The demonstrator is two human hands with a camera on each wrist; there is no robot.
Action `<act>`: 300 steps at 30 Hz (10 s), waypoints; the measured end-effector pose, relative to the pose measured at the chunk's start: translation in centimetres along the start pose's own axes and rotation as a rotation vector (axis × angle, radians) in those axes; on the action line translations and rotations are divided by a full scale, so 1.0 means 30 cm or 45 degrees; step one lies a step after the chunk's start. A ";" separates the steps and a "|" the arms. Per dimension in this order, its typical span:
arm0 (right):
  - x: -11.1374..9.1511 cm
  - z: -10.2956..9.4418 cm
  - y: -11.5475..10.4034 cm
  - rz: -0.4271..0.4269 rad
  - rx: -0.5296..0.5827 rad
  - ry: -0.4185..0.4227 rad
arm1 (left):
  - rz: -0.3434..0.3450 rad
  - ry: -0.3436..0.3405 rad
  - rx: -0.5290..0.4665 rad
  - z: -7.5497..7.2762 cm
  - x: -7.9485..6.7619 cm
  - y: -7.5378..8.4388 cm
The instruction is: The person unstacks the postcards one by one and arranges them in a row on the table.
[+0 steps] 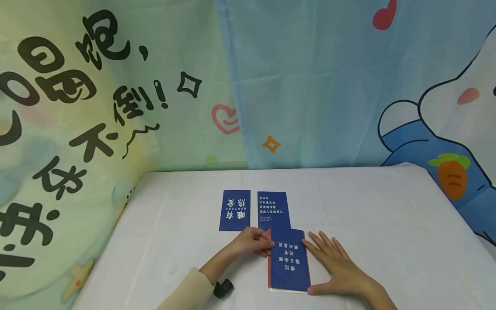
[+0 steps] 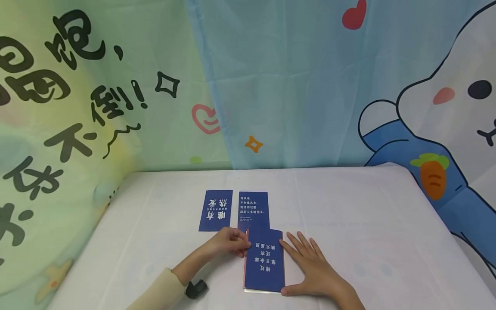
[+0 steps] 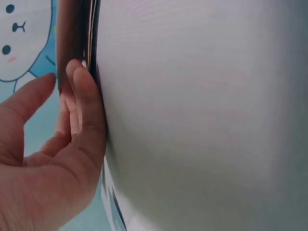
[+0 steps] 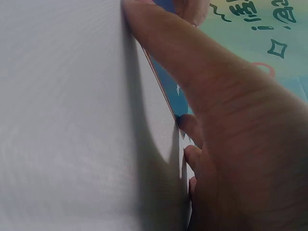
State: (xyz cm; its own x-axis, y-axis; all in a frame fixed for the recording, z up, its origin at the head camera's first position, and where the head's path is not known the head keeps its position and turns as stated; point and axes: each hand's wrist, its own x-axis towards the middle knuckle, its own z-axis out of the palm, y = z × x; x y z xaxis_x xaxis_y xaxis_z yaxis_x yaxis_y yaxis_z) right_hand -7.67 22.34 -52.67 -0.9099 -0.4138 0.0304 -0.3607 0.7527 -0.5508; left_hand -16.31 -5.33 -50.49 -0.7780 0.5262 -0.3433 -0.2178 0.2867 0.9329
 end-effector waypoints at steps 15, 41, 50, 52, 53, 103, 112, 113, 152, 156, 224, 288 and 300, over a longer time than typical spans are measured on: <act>-0.001 -0.003 0.001 -0.012 0.000 0.002 | -0.033 -0.062 -0.058 0.004 -0.003 -0.001; -0.017 -0.005 0.009 0.048 0.047 -0.027 | 0.053 0.157 -0.151 -0.025 0.019 0.023; -0.009 -0.009 0.009 -0.049 -0.017 0.023 | 0.105 0.230 -0.185 -0.021 0.051 0.029; -0.009 -0.010 0.007 -0.049 -0.013 0.020 | 0.110 0.242 -0.179 -0.020 0.061 0.030; -0.008 -0.010 0.006 -0.046 -0.011 0.017 | 0.114 0.250 -0.172 -0.019 0.066 0.029; -0.011 -0.017 -0.002 0.064 0.050 -0.091 | 0.116 0.349 -0.083 0.073 0.341 0.119; -0.013 -0.019 -0.005 0.072 0.085 -0.099 | 0.127 0.373 -0.050 0.088 0.366 0.126; -0.013 -0.020 -0.004 0.082 0.089 -0.103 | 0.130 0.367 -0.051 0.091 0.368 0.127; -0.018 -0.026 -0.014 0.048 0.086 -0.074 | 0.152 0.434 0.366 0.124 0.376 0.148; -0.015 -0.024 -0.012 0.047 0.102 -0.080 | 0.168 0.409 0.349 0.118 0.372 0.144; -0.011 -0.009 -0.002 0.003 -0.018 -0.028 | 0.166 0.282 0.935 0.040 0.002 0.055; -0.011 -0.009 0.000 -0.003 -0.004 -0.048 | 0.027 0.227 0.317 0.010 0.044 0.033; -0.009 -0.003 0.003 -0.007 -0.047 -0.029 | 0.072 0.254 0.319 0.000 0.042 0.027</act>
State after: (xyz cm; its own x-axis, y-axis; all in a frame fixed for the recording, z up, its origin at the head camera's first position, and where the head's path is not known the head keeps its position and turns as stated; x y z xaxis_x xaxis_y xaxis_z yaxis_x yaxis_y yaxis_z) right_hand -7.48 22.58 -52.65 -0.9030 -0.4295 0.0140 -0.3737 0.7686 -0.5192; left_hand -17.46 -4.45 -50.16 -0.8901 0.3869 -0.2407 -0.0383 0.4630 0.8855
